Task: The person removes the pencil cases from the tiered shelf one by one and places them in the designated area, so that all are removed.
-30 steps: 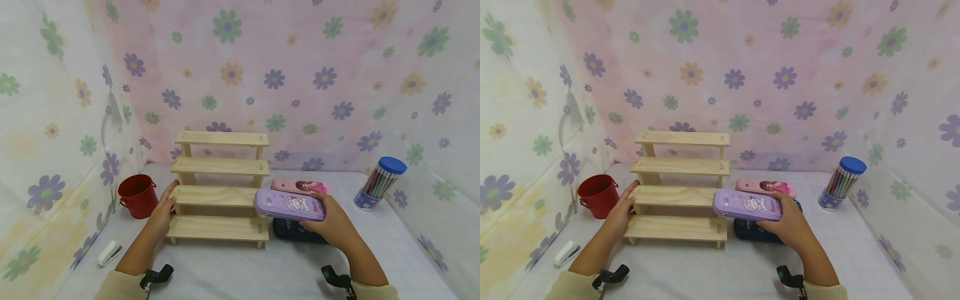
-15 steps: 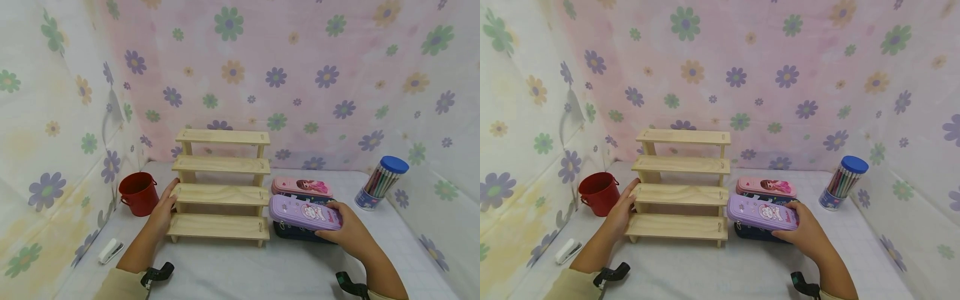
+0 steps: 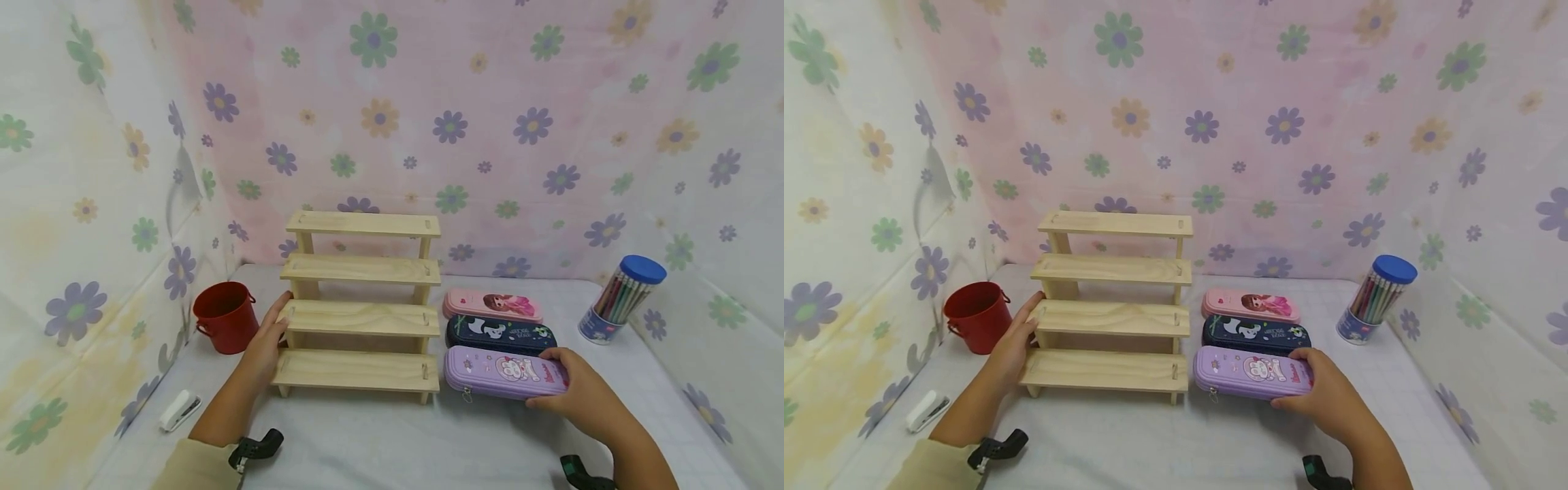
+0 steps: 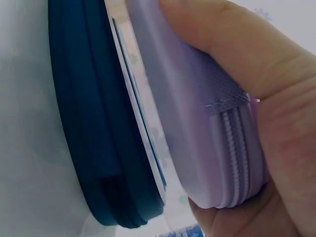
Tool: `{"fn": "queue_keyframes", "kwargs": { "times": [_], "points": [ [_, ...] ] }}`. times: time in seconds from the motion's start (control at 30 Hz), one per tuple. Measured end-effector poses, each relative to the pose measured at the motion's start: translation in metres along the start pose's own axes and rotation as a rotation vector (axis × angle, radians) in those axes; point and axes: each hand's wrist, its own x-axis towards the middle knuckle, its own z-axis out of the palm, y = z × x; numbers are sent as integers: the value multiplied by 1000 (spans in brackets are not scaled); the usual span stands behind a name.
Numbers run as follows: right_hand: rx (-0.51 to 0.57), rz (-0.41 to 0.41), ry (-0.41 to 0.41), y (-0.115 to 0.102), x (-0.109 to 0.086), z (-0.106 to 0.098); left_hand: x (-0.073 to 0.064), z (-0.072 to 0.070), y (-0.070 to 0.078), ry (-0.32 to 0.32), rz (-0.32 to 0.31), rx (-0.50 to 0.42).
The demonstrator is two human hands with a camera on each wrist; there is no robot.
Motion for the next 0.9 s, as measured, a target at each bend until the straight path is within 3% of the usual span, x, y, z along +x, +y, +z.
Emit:
{"fn": "queue_keyframes", "kwargs": {
  "times": [0.57,0.9],
  "points": [
    [-26,30,-123,12,-16,-10,0,2,0,-11,31,-2],
    [-34,38,-120,17,-12,-3,0,2,1,-2,6,1]
  ]
}}
